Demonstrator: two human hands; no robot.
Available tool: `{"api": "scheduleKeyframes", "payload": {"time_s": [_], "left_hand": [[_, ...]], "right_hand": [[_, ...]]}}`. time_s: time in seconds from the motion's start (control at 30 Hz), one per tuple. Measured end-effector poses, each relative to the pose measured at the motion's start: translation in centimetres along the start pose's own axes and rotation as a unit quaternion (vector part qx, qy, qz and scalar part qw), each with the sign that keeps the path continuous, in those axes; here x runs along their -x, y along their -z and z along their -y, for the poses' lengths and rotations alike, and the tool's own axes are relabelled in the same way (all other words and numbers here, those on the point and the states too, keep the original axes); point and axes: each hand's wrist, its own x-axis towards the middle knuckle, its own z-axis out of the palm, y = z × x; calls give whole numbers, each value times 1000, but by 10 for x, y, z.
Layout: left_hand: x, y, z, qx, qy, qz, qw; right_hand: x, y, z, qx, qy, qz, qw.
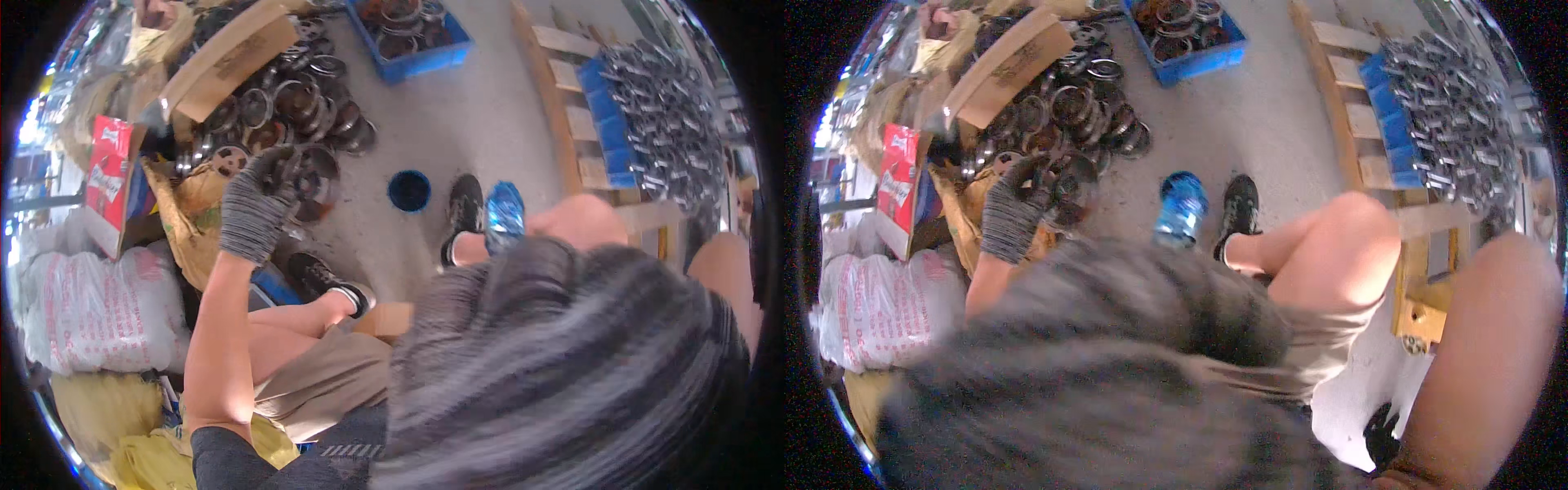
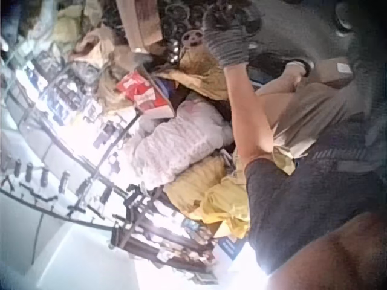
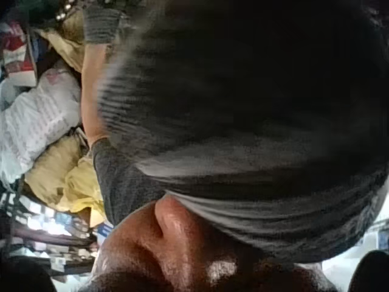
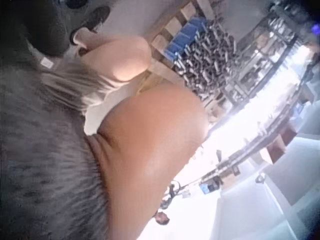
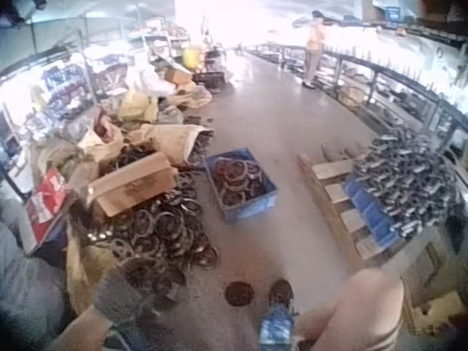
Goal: The person lubricates metal pulleys by dipping a brush into blue grease, applying the grease to the center of each pulley, and sorting them into stacks and a blue crate.
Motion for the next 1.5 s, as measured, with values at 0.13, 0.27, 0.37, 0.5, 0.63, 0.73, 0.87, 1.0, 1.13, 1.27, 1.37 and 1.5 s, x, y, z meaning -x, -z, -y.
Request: {"api": "scheduleKeyframes", "payload": {"time_s": [0.13,0.27,0.37,0.5,0.63,0.73,0.87,1.0,1.13,1.27,1.37,1.5], "left_hand": [[6,12,15,76,3,-6,997],[5,1,11,64,-42,-27,997],[-9,-19,-5,108,-58,-1,993],[11,11,52,128,-30,-13,991],[-1,16,102,218,-9,5,976],[-16,2,100,176,-43,14,983],[-18,0,86,122,-11,23,992],[-36,-8,55,141,33,45,988],[-59,-11,64,167,32,58,984],[-92,4,73,196,38,64,978],[-131,-16,98,247,8,89,965],[-156,10,12,255,136,30,957]], "right_hand": [[-5,-10,0,7,35,-25,999],[14,-12,-3,30,31,-68,997],[24,-6,-15,47,-7,-49,998],[14,-9,-20,30,41,-45,998],[28,-8,-22,11,73,-9,997],[12,-16,-9,-15,79,26,996],[-18,-27,-4,-56,113,52,991],[-49,-32,-10,-90,129,74,985],[-77,-30,-20,-137,156,100,973],[-114,-21,-31,-171,191,113,960],[-140,-22,-46,-176,188,131,957],[-178,-1,-63,-168,208,140,953]]}}
